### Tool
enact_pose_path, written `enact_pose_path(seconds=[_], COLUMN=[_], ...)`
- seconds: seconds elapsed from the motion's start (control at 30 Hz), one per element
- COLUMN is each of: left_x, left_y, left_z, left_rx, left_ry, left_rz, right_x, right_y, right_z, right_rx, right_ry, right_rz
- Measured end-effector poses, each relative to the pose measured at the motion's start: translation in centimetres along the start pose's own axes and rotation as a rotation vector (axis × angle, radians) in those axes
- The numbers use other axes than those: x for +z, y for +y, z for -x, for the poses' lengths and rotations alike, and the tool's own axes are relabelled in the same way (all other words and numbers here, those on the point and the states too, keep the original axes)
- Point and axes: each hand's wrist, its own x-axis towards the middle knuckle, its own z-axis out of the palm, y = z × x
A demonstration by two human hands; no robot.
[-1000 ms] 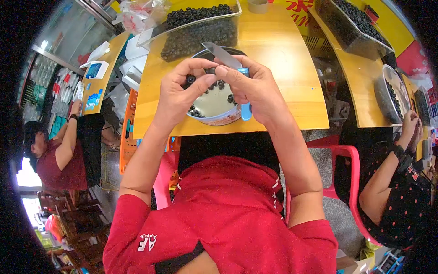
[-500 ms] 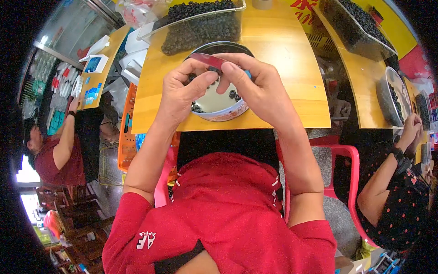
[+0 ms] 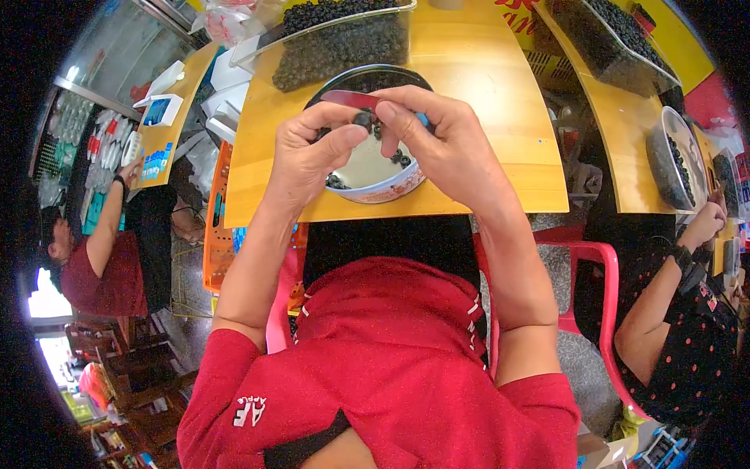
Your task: Manually peeling and pitting small black fruits using a knife and placing them into a metal bowl.
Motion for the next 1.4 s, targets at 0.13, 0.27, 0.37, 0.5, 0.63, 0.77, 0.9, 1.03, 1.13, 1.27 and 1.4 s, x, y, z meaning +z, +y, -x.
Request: enact_pose_path(seconds=[0.13,0.27,0.37,0.5,0.63,0.77,0.9,1.03,1.13,1.27,1.4], left_x=[0.1,-0.8,-2.1,-3.0,-3.6,-2.7,-1.8,-2.0,-2.2,-1.1,-0.9], left_y=[0.2,0.6,0.7,0.7,-1.3,-3.0,-3.3,-2.5,-1.6,0.7,1.6], left_z=[-0.7,-1.7,-2.8,-4.8,-5.9,-5.6,-5.5,-5.1,-4.6,-3.1,-1.9], left_rx=[-0.100,-0.221,-0.275,-0.309,-0.347,-0.035,0.058,0.070,-0.026,-0.175,-0.205], left_ry=[-0.032,-0.080,-0.061,-0.085,-0.145,-0.291,-0.390,-0.294,-0.206,-0.100,-0.150], left_rz=[0.196,0.413,0.389,-0.046,-0.717,-1.311,-1.599,-1.326,-0.884,-0.329,0.004], right_x=[0.2,-0.4,-0.9,-1.2,-1.2,-1.4,-1.6,-1.8,-2.1,-1.2,-0.6], right_y=[-0.2,-0.6,-0.4,-0.2,-0.2,-0.1,-0.1,0.7,1.6,1.9,0.8], right_z=[-0.1,-0.4,-0.5,-0.6,-0.6,-0.6,-0.5,-0.8,-1.2,-1.2,-0.9], right_rx=[0.037,0.136,0.171,0.166,0.151,0.141,0.141,0.156,0.177,0.211,0.240], right_ry=[0.034,0.133,0.168,0.166,0.156,0.160,0.158,0.187,0.199,0.221,0.155], right_rz=[-0.047,-0.213,-0.278,-0.272,-0.270,-0.284,-0.253,-0.211,-0.175,-0.142,-0.182])
